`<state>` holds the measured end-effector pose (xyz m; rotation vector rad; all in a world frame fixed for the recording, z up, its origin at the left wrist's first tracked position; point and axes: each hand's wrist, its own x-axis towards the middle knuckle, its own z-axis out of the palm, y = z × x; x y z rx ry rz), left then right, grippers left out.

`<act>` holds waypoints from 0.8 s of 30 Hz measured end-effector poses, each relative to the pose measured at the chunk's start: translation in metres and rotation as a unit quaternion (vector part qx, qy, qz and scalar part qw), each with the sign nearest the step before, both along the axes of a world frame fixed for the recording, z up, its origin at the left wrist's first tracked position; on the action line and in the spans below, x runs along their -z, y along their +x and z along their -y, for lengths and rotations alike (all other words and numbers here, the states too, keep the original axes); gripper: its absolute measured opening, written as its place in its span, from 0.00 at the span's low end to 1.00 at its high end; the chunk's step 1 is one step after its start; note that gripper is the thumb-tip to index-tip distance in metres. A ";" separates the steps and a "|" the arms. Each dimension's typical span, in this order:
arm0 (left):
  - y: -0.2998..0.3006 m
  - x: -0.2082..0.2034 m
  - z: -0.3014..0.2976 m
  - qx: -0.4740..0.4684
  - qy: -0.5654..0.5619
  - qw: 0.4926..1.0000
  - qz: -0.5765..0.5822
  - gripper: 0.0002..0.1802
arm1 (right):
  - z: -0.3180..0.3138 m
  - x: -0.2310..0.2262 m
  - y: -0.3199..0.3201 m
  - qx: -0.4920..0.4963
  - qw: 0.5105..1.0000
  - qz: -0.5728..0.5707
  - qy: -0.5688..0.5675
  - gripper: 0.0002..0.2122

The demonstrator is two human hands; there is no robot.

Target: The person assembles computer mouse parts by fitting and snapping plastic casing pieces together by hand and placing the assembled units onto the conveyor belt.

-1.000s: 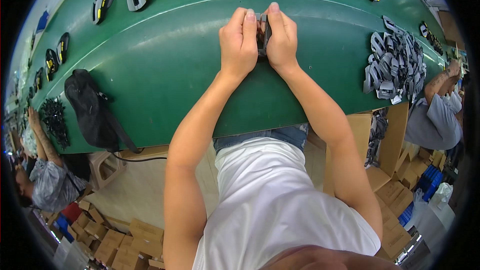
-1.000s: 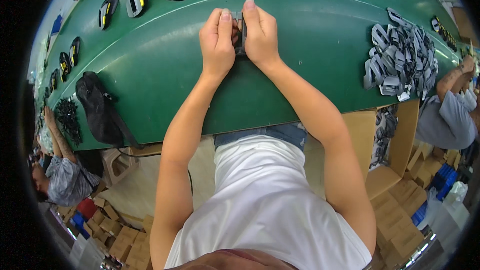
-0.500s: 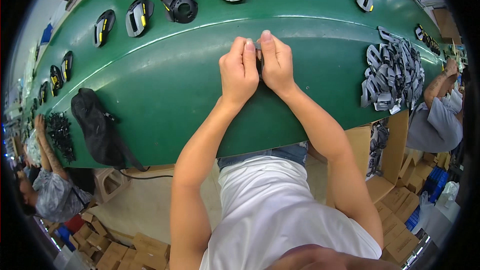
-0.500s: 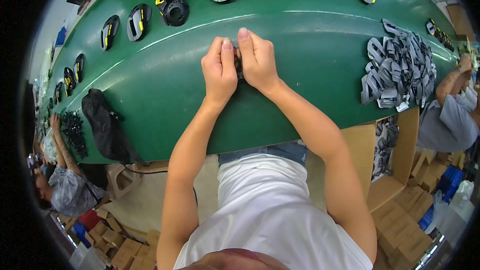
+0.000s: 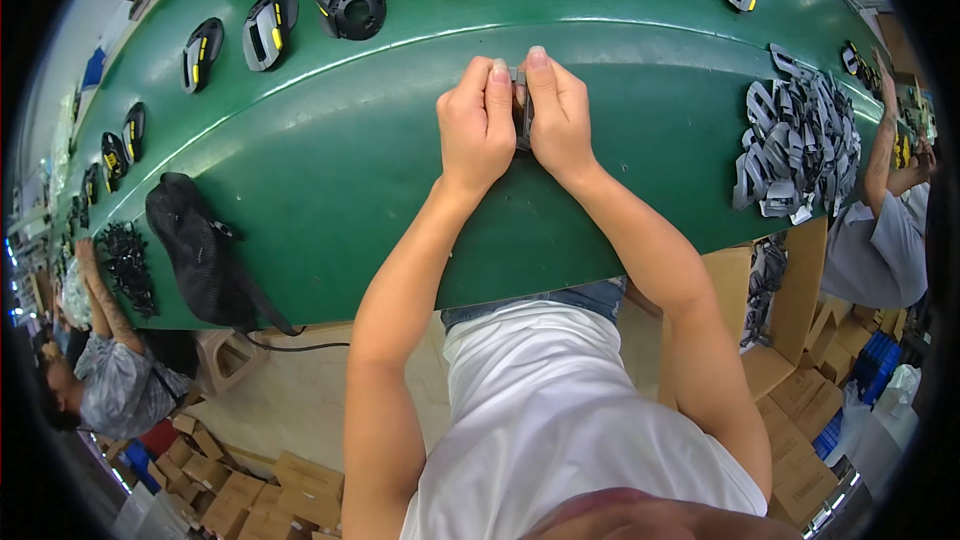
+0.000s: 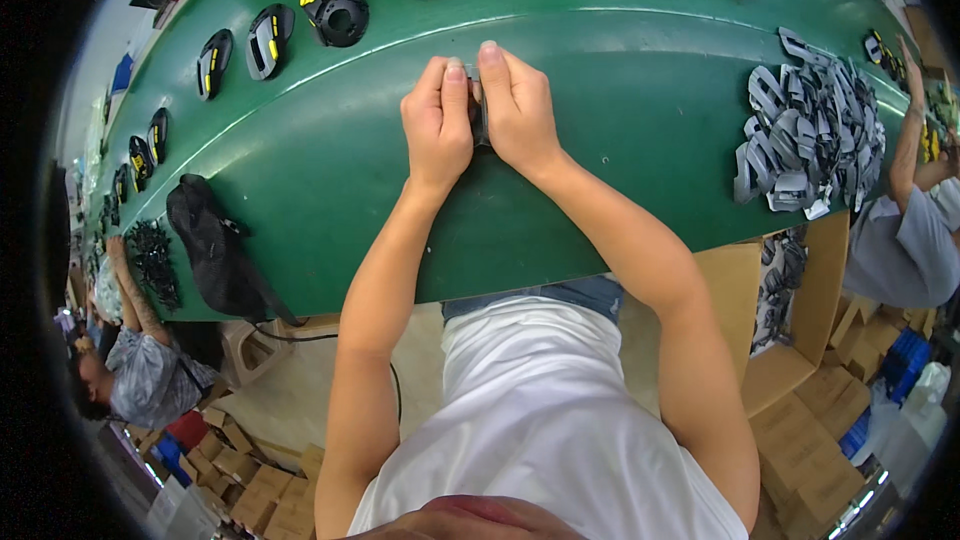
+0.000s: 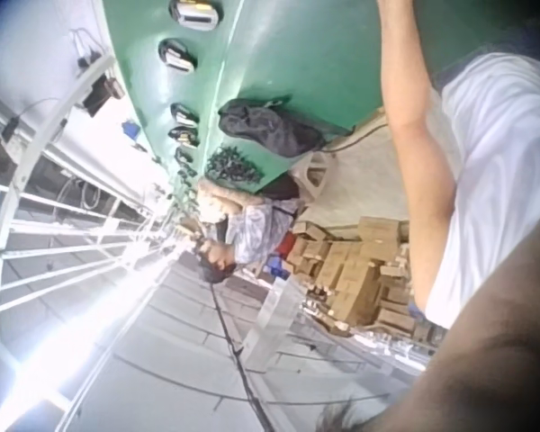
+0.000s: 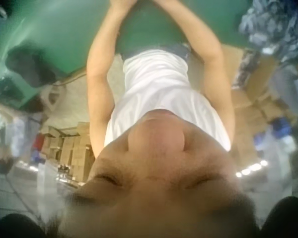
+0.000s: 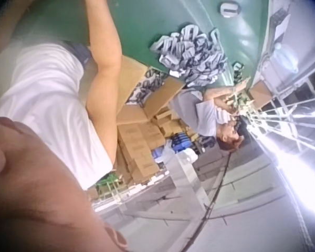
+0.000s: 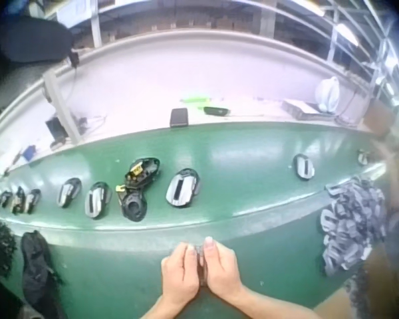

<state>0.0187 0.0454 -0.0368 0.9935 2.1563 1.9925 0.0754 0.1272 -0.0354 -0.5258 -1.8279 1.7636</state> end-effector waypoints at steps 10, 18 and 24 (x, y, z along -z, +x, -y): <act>0.002 -0.005 0.001 0.005 0.024 0.995 -0.101 0.10 | -0.004 0.000 -0.006 -0.020 0.998 -0.033 -0.051 0.21; -0.016 0.013 0.021 -0.058 -0.074 0.992 0.082 0.13 | 0.005 0.006 -0.002 -0.033 0.999 0.012 0.014 0.11; -0.015 0.006 0.015 -0.004 -0.057 0.988 0.142 0.13 | -0.008 -0.007 0.002 -0.060 0.996 -0.057 0.045 0.12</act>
